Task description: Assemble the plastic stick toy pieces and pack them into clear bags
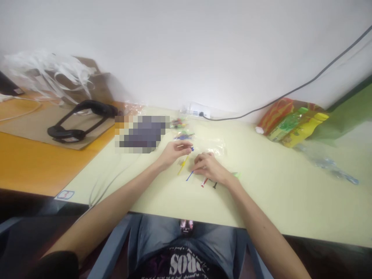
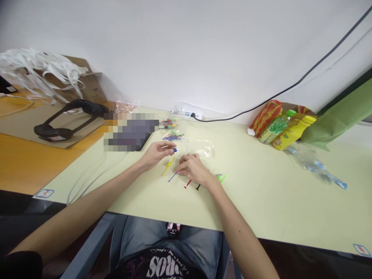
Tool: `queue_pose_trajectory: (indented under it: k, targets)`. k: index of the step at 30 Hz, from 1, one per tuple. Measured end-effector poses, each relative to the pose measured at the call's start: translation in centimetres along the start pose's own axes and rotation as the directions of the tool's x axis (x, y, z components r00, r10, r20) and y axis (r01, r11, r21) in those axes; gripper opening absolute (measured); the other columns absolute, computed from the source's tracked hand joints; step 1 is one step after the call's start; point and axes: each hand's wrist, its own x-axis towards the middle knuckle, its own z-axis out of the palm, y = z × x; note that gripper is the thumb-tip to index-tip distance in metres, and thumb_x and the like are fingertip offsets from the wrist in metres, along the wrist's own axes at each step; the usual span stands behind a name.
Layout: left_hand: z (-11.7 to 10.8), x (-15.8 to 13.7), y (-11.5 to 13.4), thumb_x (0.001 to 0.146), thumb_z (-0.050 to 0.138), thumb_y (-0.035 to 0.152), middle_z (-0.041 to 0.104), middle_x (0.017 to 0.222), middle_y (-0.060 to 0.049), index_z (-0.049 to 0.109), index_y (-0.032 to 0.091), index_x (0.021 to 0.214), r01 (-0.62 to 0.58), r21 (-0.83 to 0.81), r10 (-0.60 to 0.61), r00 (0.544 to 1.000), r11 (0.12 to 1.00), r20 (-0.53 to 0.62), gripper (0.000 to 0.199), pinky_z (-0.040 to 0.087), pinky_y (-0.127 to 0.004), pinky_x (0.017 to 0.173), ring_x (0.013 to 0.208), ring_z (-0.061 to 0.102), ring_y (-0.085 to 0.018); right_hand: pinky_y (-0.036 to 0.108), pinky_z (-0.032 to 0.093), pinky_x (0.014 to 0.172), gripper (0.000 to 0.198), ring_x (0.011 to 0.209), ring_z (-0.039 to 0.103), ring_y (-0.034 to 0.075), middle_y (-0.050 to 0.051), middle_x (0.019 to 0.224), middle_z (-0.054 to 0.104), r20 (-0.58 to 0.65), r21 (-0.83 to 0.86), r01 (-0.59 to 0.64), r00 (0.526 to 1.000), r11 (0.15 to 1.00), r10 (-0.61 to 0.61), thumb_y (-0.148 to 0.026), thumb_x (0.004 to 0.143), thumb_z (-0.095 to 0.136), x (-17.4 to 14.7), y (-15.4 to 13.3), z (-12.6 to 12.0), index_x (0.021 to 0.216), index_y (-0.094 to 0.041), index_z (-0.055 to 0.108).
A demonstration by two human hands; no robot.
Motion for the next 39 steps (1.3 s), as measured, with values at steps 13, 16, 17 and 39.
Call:
queue_pose_trajectory:
  k: [13,16,17,39]
  targets:
    - [1.0,1.2,-0.8,0.081,0.081,0.041,0.075,0.106,-0.010,0.071,0.016,0.111,-0.120,0.013,0.120,0.993,0.993,0.016,0.039,0.058,-0.037,0.092,0.095,0.072,-0.021,0.044,0.044,0.089,0.018,0.077,0.065,0.021,0.003,0.080,0.076,-0.366,0.322,-0.001,0.922,0.947,0.125,-0.036,0.097,0.065,-0.6,-1.4,-1.3,0.099,-0.031,0.082]
    - [0.6,0.6,-1.1,0.088,0.074,0.041,0.073,0.112,-0.010,0.073,0.018,0.110,-0.166,0.143,0.162,0.986,0.976,0.040,0.032,0.058,-0.033,0.089,0.090,0.071,-0.018,0.041,0.050,0.084,0.017,0.078,0.069,0.023,0.003,0.084,0.078,-0.399,0.568,-0.027,0.865,0.823,0.304,-0.040,0.093,0.070,-0.8,-0.9,-1.4,0.098,-0.029,0.082]
    - [0.5,0.6,-1.1,0.089,0.073,0.041,0.072,0.114,-0.010,0.073,0.018,0.109,-0.174,0.181,0.166,0.984,0.968,0.058,0.031,0.058,-0.033,0.088,0.090,0.071,-0.018,0.040,0.052,0.083,0.017,0.080,0.071,0.024,0.004,0.086,0.079,-0.391,0.633,-0.021,0.854,0.774,0.343,-0.041,0.092,0.071,-0.8,-0.6,-1.3,0.099,-0.029,0.082]
    - [2.8,-1.8,-0.8,0.095,0.062,0.029,0.073,0.104,-0.003,0.073,0.022,0.109,-0.144,0.538,0.048,0.981,0.831,0.188,0.019,0.050,-0.026,0.072,0.080,0.066,-0.014,0.033,0.048,0.073,0.051,0.077,0.067,0.019,0.003,0.089,0.076,-0.343,0.911,0.130,0.767,0.392,0.542,-0.038,0.079,0.083,0.1,1.5,-0.7,0.119,-0.026,0.055]
